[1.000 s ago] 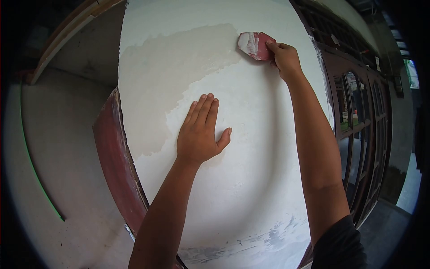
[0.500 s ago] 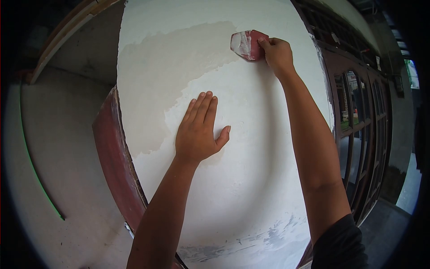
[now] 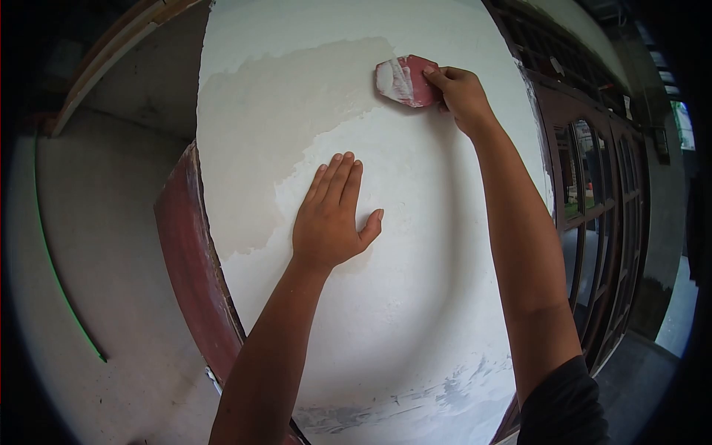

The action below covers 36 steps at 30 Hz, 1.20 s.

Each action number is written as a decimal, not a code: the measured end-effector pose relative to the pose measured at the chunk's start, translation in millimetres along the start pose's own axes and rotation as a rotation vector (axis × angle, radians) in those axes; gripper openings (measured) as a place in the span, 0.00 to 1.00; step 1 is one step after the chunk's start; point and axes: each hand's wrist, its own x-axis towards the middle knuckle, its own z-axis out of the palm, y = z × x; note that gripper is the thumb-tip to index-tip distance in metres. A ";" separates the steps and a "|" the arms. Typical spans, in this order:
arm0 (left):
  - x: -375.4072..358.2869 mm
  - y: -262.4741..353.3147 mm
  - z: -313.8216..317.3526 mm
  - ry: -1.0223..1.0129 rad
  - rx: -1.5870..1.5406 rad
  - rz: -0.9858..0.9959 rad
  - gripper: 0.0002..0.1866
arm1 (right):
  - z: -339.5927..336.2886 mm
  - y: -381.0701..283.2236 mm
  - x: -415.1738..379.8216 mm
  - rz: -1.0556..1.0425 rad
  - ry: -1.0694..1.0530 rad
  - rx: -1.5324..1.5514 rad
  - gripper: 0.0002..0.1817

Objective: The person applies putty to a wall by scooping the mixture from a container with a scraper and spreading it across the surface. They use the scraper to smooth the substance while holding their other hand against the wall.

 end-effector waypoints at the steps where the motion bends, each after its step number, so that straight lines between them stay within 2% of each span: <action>1: -0.2 -0.3 0.3 0.005 0.000 0.009 0.36 | 9.2 -8.9 -5.5 -0.009 -0.013 -0.051 0.20; 3: -0.3 -0.5 0.3 0.007 0.001 0.010 0.36 | 18.1 -5.9 -2.3 -0.069 0.088 -0.330 0.20; 4: -0.7 -0.5 0.0 0.008 0.000 0.015 0.36 | 11.8 -1.7 0.6 -0.065 0.091 -0.329 0.20; 6: -0.4 0.1 -0.4 -0.001 -0.004 0.009 0.36 | -6.0 2.2 5.3 0.049 0.111 -0.124 0.21; 7: -0.2 -0.1 -0.7 -0.007 -0.007 0.001 0.36 | -8.2 4.1 6.2 0.047 0.109 -0.124 0.21; 9: -0.4 -0.5 -0.6 -0.007 -0.005 -0.001 0.36 | -9.7 3.4 5.9 0.065 0.092 0.133 0.21; 11: -0.5 0.3 0.1 -0.011 -0.007 -0.003 0.36 | 2.8 -0.1 6.2 0.072 0.104 0.129 0.21; 13: -0.5 0.3 -0.7 -0.005 0.000 -0.001 0.36 | 12.1 -4.8 3.1 0.001 0.130 -0.163 0.20; 15: -0.9 -0.6 0.4 -0.001 -0.004 0.000 0.36 | 6.5 -5.6 1.4 0.049 0.124 -0.260 0.20; 18: -0.3 0.4 -0.6 -0.003 -0.005 -0.006 0.36 | -12.7 2.4 7.0 0.106 0.085 -0.028 0.19; 21: -0.3 0.1 -0.7 -0.004 -0.004 -0.004 0.36 | -1.0 1.3 6.6 0.061 0.086 0.109 0.19; 23: -0.6 0.2 0.3 0.000 -0.006 0.001 0.36 | 6.9 -2.0 4.7 0.045 0.065 0.025 0.20; 25: -0.8 -0.4 0.4 0.012 -0.002 0.004 0.36 | 9.5 -5.6 0.6 0.042 0.124 -0.186 0.20; 27: -0.4 -0.1 0.2 0.006 -0.005 0.003 0.36 | -0.5 -0.7 4.8 0.047 0.132 -0.188 0.20; 29: -1.4 -0.6 -0.5 0.000 -0.006 -0.003 0.36 | -5.5 2.8 5.8 0.094 0.118 0.068 0.19; 31: -0.1 -0.1 -0.3 -0.008 -0.007 -0.005 0.36 | 1.6 -1.2 4.6 0.091 0.066 0.130 0.19; 33: -0.6 -0.9 -0.2 -0.001 -0.008 0.000 0.37 | 14.0 -3.2 -1.1 -0.004 0.002 -0.131 0.19; 34: -0.8 -1.0 0.0 0.005 -0.008 0.005 0.37 | 16.7 -8.9 -7.0 0.011 0.069 -0.236 0.19; 36: -1.0 -0.3 0.1 0.002 -0.011 0.003 0.37 | 2.8 -2.6 -5.5 0.027 0.097 -0.236 0.19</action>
